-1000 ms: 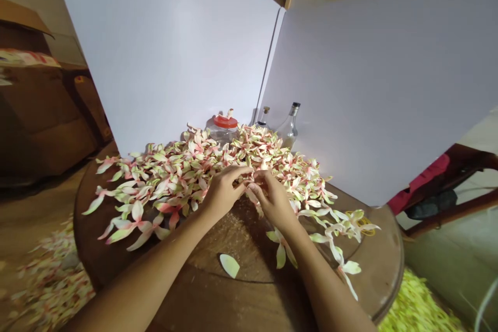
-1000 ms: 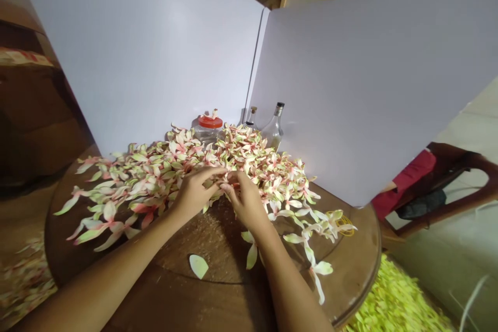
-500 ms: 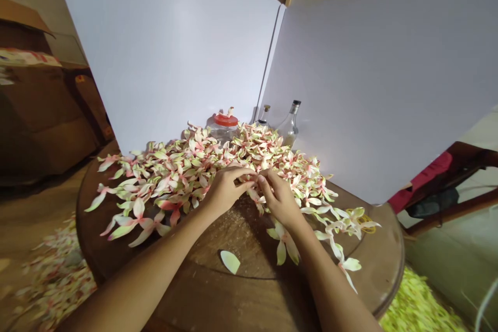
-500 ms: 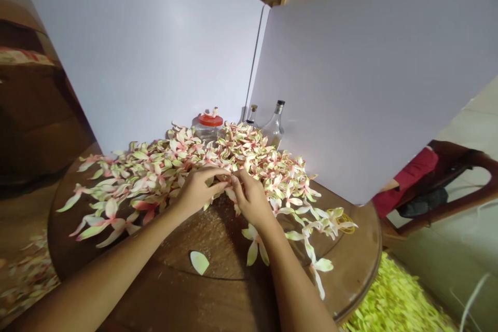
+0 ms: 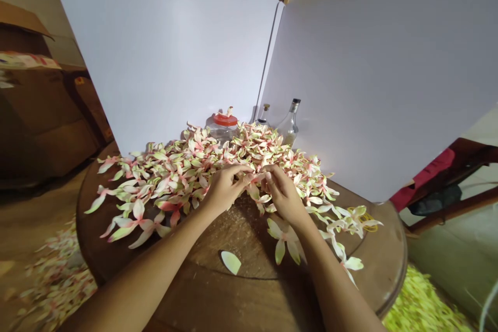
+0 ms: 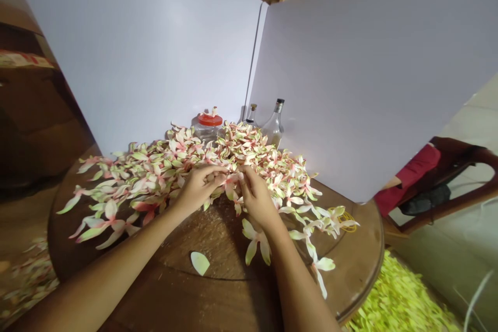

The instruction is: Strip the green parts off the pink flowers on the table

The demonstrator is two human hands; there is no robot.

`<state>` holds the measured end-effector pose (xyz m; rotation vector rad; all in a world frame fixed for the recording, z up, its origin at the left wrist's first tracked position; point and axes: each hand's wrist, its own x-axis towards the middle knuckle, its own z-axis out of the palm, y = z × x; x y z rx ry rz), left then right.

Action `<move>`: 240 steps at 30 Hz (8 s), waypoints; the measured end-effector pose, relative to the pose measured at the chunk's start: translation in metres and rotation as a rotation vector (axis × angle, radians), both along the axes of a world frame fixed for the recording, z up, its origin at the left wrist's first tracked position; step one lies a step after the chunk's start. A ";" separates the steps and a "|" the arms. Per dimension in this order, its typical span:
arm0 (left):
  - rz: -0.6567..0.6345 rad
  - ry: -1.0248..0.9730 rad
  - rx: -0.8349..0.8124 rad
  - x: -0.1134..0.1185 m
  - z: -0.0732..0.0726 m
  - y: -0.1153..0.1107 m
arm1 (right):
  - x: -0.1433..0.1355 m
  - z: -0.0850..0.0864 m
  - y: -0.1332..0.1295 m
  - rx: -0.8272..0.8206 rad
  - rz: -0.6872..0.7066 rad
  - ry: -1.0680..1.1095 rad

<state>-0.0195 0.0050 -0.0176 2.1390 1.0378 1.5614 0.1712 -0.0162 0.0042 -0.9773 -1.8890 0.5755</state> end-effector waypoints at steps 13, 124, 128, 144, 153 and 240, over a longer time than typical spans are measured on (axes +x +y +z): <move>-0.101 0.003 -0.047 0.001 0.003 -0.005 | 0.006 0.000 0.006 -0.081 -0.146 0.213; -0.098 -0.236 -0.247 0.014 -0.002 -0.010 | -0.021 -0.005 -0.012 0.048 -0.237 -0.154; -0.094 -0.177 -0.225 0.015 0.000 -0.011 | -0.018 -0.003 -0.011 0.174 -0.263 -0.115; 0.026 -0.338 -0.192 0.015 -0.007 -0.006 | -0.025 -0.009 -0.010 -0.193 -0.222 0.650; 0.041 -0.352 -0.129 0.015 -0.002 -0.010 | -0.028 -0.009 -0.009 -0.302 -0.109 0.866; -0.181 -0.753 -0.460 -0.009 -0.003 0.020 | 0.101 0.038 -0.067 0.421 -0.914 -0.016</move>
